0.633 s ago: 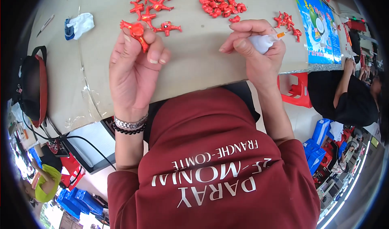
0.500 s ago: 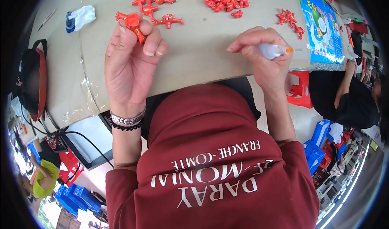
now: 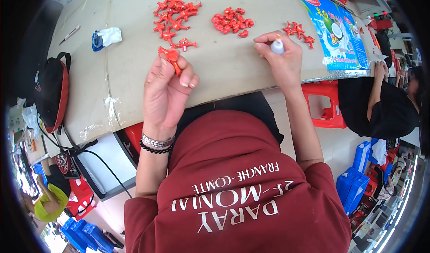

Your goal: The person applies glue from a squeeze bottle onto plastic toy figurine pieces and presses the pieces together by hand to assemble the figurines.

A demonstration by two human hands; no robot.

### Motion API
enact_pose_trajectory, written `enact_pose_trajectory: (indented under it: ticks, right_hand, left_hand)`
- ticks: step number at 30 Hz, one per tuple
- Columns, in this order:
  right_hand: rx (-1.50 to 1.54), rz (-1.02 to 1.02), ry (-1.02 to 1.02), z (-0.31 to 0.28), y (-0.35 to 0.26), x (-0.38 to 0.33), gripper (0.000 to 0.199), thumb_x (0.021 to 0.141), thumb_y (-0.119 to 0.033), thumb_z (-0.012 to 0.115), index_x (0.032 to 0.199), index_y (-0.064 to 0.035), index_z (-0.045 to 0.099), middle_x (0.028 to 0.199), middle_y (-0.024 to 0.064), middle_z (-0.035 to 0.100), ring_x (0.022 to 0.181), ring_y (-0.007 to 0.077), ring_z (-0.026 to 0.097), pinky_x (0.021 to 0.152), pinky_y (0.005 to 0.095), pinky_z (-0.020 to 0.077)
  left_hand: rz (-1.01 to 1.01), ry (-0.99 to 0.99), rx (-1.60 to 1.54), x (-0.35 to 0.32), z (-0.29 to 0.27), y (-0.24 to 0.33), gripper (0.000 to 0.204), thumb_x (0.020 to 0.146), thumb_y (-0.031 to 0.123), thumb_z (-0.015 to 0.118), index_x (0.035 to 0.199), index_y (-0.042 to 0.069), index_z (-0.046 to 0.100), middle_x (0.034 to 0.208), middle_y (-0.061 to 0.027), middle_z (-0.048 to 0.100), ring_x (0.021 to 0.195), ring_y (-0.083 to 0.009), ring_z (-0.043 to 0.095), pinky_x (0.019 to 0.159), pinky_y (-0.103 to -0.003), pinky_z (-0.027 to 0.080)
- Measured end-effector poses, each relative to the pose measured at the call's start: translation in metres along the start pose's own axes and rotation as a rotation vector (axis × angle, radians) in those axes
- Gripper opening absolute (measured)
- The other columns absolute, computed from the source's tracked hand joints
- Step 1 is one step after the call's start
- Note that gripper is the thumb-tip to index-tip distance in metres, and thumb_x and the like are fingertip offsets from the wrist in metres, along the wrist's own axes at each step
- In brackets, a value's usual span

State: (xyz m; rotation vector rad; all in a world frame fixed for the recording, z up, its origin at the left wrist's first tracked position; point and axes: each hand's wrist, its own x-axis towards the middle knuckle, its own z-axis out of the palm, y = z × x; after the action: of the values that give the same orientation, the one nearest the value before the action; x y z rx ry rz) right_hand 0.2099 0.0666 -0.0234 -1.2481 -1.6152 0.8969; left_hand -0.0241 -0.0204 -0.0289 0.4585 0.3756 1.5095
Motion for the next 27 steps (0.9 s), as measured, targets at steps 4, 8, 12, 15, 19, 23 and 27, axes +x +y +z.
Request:
enact_pose_trajectory:
  ticks: [4,8,12,15,19,23,27]
  right_hand:
    - [-0.217,-0.184,0.044,0.004,0.003,0.021,0.014,0.074,-0.001,0.069,0.088,-0.0034,0.07,0.085,0.0072,0.066,0.075,0.0168,0.063,0.069,0.0293,0.0485]
    - [-0.405,-0.288,-0.035,0.01,0.001,0.033,0.014,0.074,-0.006,0.071,0.088,-0.0062,0.071,0.086,0.0094,0.064,0.075,0.0256,0.062,0.068,0.0349,0.0485]
    - [-0.495,-0.292,-0.122,0.011,-0.006,0.034,0.014,0.073,-0.006,0.072,0.087,-0.0063,0.069,0.084,0.0093,0.062,0.074,0.0266,0.061,0.066,0.0364,0.0479]
    - [-0.481,-0.277,-0.165,0.004,-0.006,0.031,0.015,0.073,-0.005,0.072,0.087,-0.0062,0.069,0.084,0.0092,0.061,0.074,0.0255,0.061,0.066,0.0356,0.0476]
    - [-0.434,-0.268,-0.18,0.003,-0.011,0.032,0.015,0.073,-0.004,0.072,0.087,-0.006,0.069,0.083,0.0091,0.061,0.073,0.0246,0.061,0.065,0.0355,0.0472]
    - [-0.453,-0.264,-0.217,0.004,-0.012,0.038,0.015,0.072,-0.003,0.071,0.087,-0.0051,0.069,0.083,0.0087,0.061,0.072,0.0245,0.061,0.066,0.0355,0.0479]
    - [-0.495,-0.292,-0.224,0.004,-0.01,0.036,0.01,0.073,0.0,0.069,0.082,-0.0036,0.066,0.083,0.0085,0.06,0.072,0.0254,0.061,0.063,0.0357,0.0482]
  left_hand:
    - [-0.033,0.01,0.006,-0.001,0.005,-0.006,0.024,0.093,0.019,0.058,0.111,0.003,0.054,0.094,-0.004,0.057,0.07,-0.0128,0.045,0.065,-0.028,0.04]
    - [-0.072,0.024,0.01,0.002,0.005,-0.009,0.022,0.093,0.02,0.059,0.107,0.004,0.053,0.093,-0.0043,0.057,0.068,-0.013,0.046,0.064,-0.028,0.04]
    - [-0.094,0.061,0.018,0.005,0.005,-0.011,0.022,0.092,0.02,0.06,0.106,0.004,0.052,0.091,-0.0044,0.056,0.068,-0.0133,0.047,0.063,-0.029,0.04]
    - [-0.102,0.065,0.001,0.006,0.002,-0.013,0.022,0.093,0.022,0.06,0.108,0.005,0.056,0.088,-0.0053,0.06,0.067,-0.0152,0.053,0.064,-0.033,0.045]
    - [-0.131,0.076,-0.011,0.01,0.004,-0.014,0.022,0.093,0.022,0.06,0.107,0.006,0.056,0.087,-0.0052,0.061,0.066,-0.0153,0.053,0.064,-0.033,0.045]
    - [-0.152,0.086,-0.022,0.013,0.004,-0.016,0.02,0.093,0.022,0.06,0.105,0.006,0.056,0.086,-0.0058,0.061,0.066,-0.0155,0.053,0.064,-0.034,0.045]
    - [-0.145,0.055,-0.034,0.016,0.004,-0.019,0.019,0.093,0.021,0.059,0.104,0.006,0.056,0.085,-0.0061,0.06,0.066,-0.0156,0.054,0.064,-0.034,0.045]
